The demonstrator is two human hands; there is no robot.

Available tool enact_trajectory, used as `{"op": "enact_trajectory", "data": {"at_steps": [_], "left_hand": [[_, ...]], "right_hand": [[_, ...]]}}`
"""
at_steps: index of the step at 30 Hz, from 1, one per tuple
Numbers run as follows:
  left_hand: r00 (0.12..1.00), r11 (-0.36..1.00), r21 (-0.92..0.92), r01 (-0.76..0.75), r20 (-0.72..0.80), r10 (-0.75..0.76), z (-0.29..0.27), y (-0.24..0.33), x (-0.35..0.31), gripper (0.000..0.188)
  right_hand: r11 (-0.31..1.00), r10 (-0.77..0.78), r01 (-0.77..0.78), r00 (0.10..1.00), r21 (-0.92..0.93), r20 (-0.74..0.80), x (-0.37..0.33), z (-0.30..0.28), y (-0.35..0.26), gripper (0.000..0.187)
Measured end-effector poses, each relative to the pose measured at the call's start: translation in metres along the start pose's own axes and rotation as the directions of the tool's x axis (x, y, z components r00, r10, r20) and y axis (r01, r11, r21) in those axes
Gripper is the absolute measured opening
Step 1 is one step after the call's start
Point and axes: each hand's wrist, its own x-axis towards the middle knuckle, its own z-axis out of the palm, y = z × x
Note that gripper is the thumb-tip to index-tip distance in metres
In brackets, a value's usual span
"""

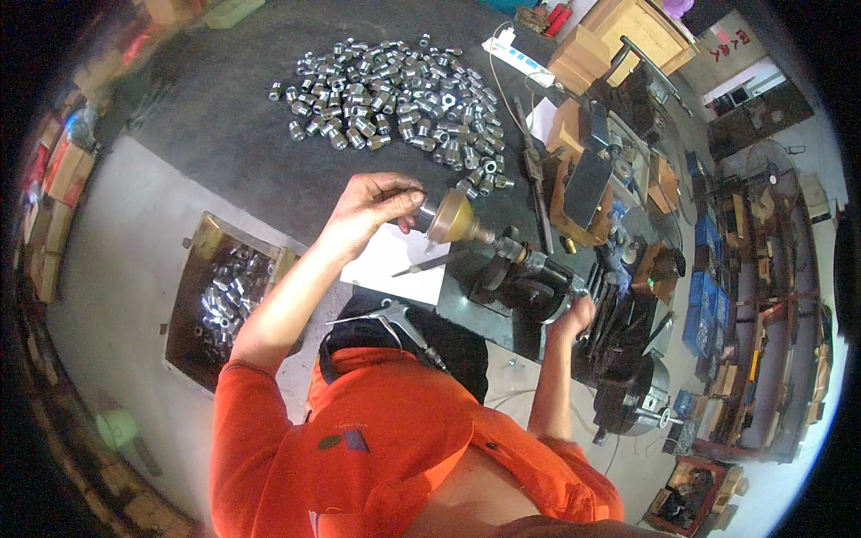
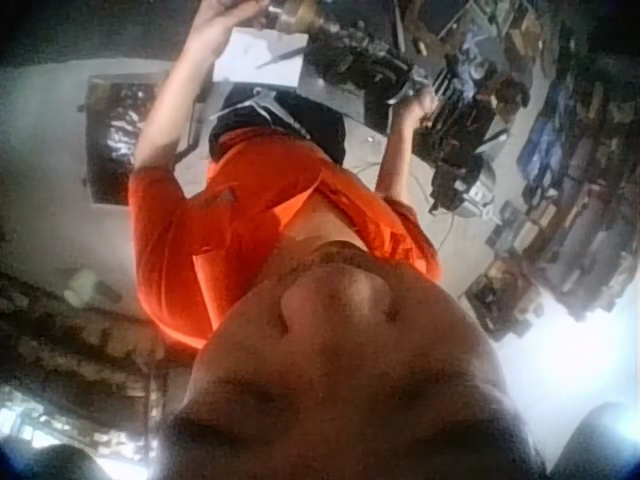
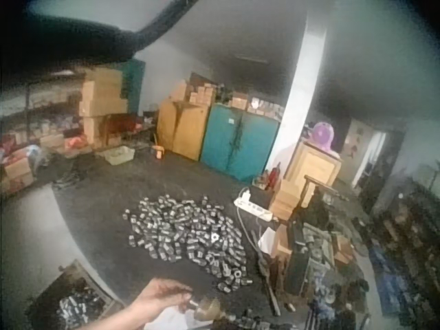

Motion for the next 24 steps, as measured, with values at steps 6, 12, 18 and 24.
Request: {"op": "enact_trajectory", "data": {"at_steps": [6, 12, 18, 24], "left_hand": [[0.986, 0.923, 0.382, 0.036, -0.162, 0.028, -0.044, -0.009, -0.031, 0.029], [0.901, 0.521, 0.795, 0.31, -0.421, 0.106, -0.143, -0.038, -0.134, 0.024], [0.847, -0.218, 0.82, 0.53, -0.523, 0.092, -0.164, -0.029, -0.188, 0.027], [0.962, 0.169, 0.973, 0.16, -0.192, 0.194, -0.065, -0.011, -0.049, 0.02]], "right_hand": [[0.98, -0.176, 0.181, 0.982, -0.078, 0.074, 0.036, 0.063, -0.067, 0.014], [0.952, -0.257, 0.228, 0.958, 0.207, 0.13, -0.025, 0.047, -0.118, 0.014], [0.993, 0.013, -0.027, 0.993, 0.116, 0.117, -0.064, 0.018, -0.086, 0.013], [0.99, 0.135, -0.128, 0.983, 0.06, -0.127, -0.031, 0.025, -0.029, 0.013]]}}
